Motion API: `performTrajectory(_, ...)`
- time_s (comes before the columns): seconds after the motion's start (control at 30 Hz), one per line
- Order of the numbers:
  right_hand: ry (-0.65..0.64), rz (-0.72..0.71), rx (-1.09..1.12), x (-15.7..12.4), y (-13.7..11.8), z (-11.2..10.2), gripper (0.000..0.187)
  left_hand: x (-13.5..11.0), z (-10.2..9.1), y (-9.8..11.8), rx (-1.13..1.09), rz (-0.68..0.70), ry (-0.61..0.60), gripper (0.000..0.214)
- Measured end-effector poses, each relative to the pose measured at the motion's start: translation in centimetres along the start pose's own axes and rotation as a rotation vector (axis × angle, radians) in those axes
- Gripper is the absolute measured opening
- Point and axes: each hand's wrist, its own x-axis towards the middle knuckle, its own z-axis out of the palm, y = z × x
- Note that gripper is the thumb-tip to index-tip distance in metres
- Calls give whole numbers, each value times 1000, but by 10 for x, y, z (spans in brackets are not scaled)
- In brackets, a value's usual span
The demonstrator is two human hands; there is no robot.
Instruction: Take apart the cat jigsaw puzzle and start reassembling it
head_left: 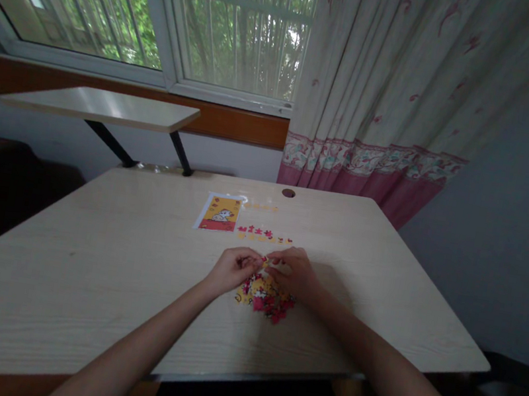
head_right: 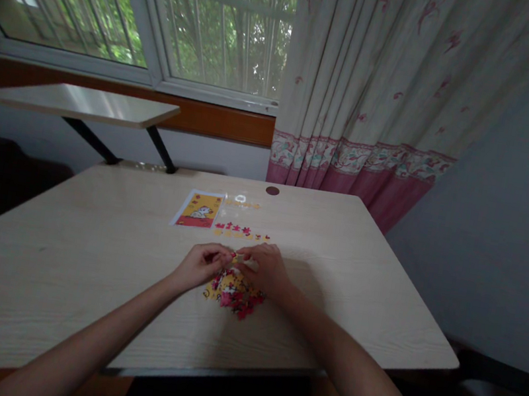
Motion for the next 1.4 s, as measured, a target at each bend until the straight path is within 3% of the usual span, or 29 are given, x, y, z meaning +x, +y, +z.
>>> performTrajectory(0.23, -27, 15, -92, 4, 1, -11, 29, -1, -4, -2, 99, 58, -5, 32)
performTrajectory(0.5, 114, 77, -182, 7, 40, -31, 29, -2, -10, -1, 318, 186, -31, 28)
performTrajectory(0.7, 56, 124, -235, 10, 65, -41, 27, -2, -10, -1, 349, 218, -35, 27)
performTrajectory(0.93, -120, 256, -237, 8, 90, -37, 27, -2, -11, 2, 366, 214, -46, 27)
performTrajectory(1.4, -143, 326, -269, 9, 93, -37, 27, -2, -10, -3, 378, 232, -30, 26)
